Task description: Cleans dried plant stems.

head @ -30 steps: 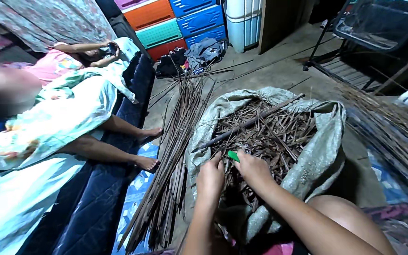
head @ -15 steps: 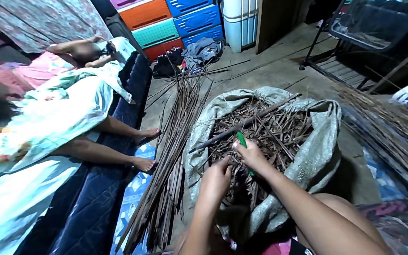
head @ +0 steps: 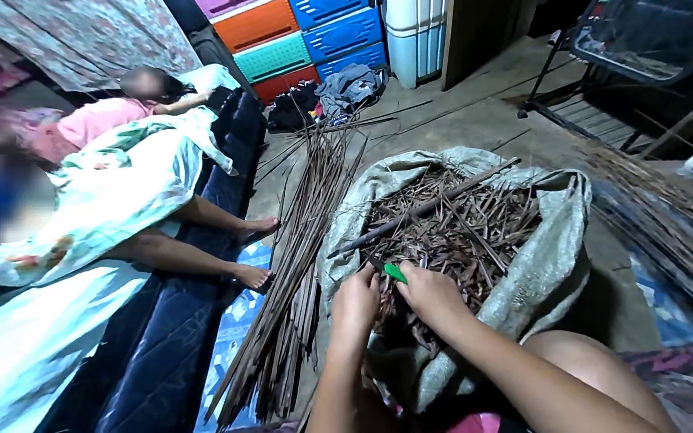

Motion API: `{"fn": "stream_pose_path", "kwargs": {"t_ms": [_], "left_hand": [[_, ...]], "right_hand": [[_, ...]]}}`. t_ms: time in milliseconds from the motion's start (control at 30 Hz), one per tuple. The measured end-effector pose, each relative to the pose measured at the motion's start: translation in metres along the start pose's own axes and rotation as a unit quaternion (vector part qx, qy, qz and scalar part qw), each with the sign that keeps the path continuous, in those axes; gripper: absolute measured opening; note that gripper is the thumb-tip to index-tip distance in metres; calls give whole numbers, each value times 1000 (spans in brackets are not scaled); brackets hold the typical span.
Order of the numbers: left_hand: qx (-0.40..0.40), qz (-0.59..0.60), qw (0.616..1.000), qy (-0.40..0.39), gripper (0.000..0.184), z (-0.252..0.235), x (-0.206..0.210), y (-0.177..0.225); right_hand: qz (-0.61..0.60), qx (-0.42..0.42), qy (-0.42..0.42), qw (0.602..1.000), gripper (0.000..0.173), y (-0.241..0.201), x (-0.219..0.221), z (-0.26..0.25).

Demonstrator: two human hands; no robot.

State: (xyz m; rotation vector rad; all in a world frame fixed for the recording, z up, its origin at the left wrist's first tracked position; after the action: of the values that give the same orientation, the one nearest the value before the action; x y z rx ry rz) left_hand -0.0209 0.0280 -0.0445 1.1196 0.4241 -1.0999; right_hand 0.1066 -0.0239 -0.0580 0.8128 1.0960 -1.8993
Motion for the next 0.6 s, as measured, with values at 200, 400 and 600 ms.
{"fn": "stream_pose_path", "kwargs": {"t_ms": [200,400,600], "left_hand": [[23,-4,1000,-5,42,2,6,8],[18,-5,1000,-3,44,3,6,12],[5,6,1000,6,44,5,5,6]], "right_hand": [[-14,76,31,997,34,14,-6,-21],[22,78,74,994,32,11,-5,-19],[-28,158,115,980,35,43,-20,-34]]}}
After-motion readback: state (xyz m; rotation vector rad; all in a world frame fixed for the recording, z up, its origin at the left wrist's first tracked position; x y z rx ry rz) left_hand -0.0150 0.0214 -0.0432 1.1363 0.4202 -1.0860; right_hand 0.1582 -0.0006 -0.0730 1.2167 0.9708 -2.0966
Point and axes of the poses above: each hand's wrist, its own z-axis away from the middle knuckle, its own x-axis out of the palm, y = z × x, the point moved 1 cm from there along -z, towards the middle knuckle, and after that the axes turned 5 degrees about z, right-handed, at the moved point
